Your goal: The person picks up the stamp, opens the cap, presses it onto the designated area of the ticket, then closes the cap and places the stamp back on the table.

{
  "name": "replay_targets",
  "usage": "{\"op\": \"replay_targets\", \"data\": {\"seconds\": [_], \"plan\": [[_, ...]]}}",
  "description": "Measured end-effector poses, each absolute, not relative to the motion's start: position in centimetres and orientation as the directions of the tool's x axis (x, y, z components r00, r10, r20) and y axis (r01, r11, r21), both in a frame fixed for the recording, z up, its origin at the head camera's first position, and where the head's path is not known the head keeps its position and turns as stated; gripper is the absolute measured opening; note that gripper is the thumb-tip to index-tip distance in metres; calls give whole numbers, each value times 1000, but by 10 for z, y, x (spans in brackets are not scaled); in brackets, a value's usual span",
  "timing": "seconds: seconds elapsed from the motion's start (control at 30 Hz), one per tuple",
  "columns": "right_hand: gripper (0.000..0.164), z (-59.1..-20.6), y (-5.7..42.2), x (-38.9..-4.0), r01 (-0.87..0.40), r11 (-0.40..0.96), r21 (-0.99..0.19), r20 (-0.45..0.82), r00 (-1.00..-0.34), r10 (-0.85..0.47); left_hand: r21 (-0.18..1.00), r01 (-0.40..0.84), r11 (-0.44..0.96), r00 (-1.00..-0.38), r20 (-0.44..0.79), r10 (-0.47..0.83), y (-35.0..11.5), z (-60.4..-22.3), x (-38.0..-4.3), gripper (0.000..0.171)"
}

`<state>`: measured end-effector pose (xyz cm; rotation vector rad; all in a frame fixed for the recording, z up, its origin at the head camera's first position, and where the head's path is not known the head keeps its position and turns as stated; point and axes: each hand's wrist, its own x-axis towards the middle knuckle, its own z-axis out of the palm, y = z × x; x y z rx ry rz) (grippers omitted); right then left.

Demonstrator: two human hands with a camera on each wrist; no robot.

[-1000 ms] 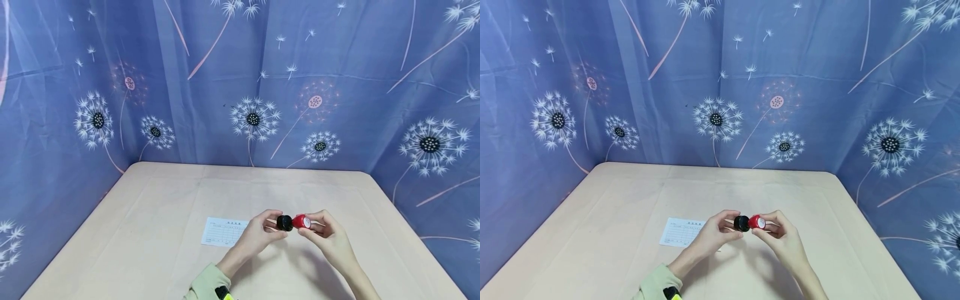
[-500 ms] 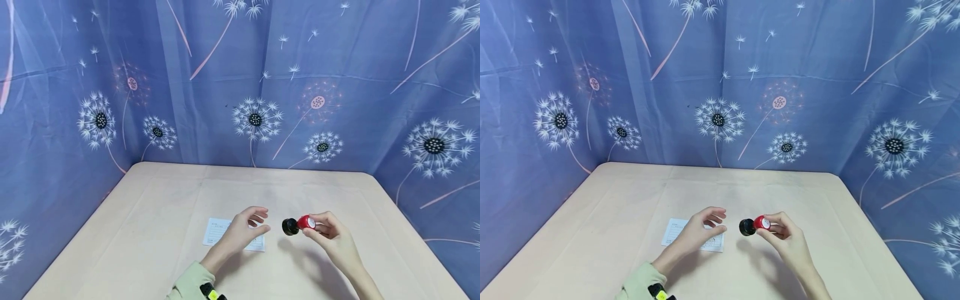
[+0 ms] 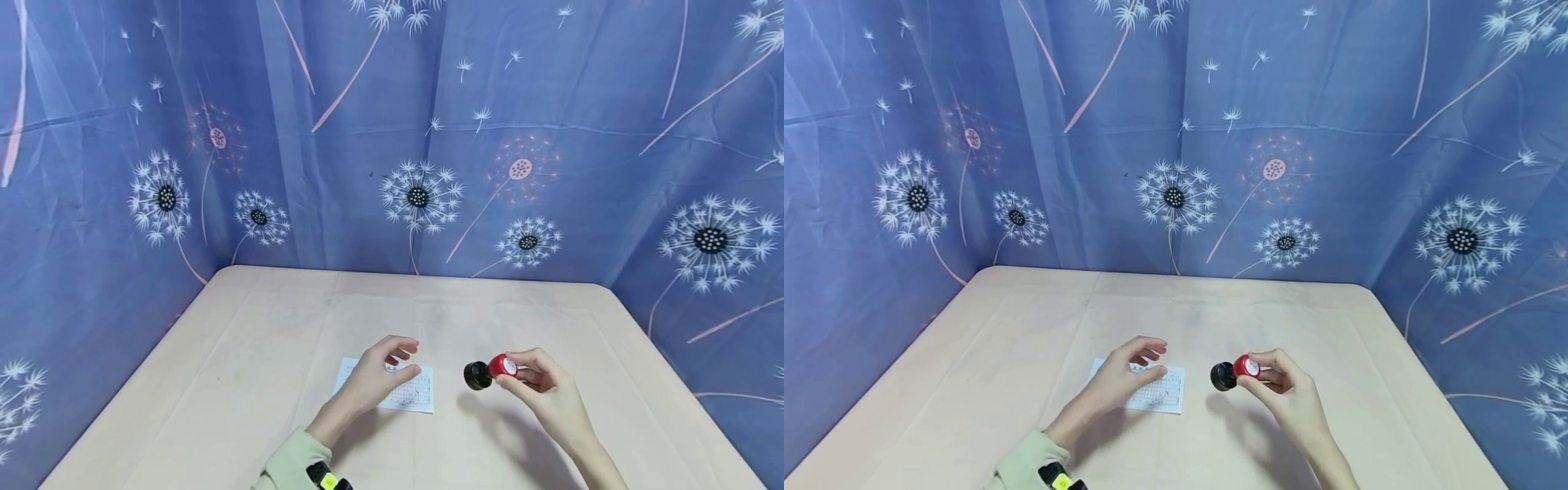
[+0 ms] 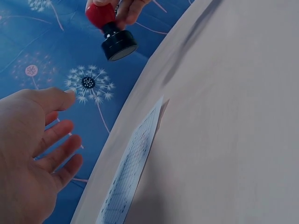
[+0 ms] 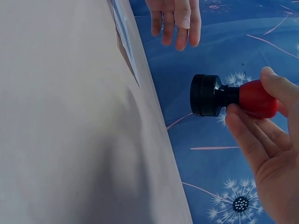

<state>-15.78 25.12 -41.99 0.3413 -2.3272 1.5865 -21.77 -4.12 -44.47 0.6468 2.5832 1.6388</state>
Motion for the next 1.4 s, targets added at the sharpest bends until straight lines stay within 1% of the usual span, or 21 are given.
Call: {"op": "replay_targets", "data": {"seconds": [0.4, 0.83, 1.1, 1.4], "plan": [[30, -421, 251, -156, -388, 391, -835, 404, -914, -46, 809, 425, 405, -888, 287, 359, -57, -445, -221, 43], [28, -425, 252, -155, -350, 427, -834, 373, -927, -33, 741, 442, 506, -892, 303, 336, -84, -447, -218, 41], [26, -425, 251, -155, -343, 461, -818, 375, -927, -23, 656, 451, 605, -892, 329, 309, -96, -449, -219, 42], [24, -426, 253, -155, -308, 503, -808, 347, -938, -18, 543, 494, 679, -865, 382, 324, -110, -448, -220, 43]]}}
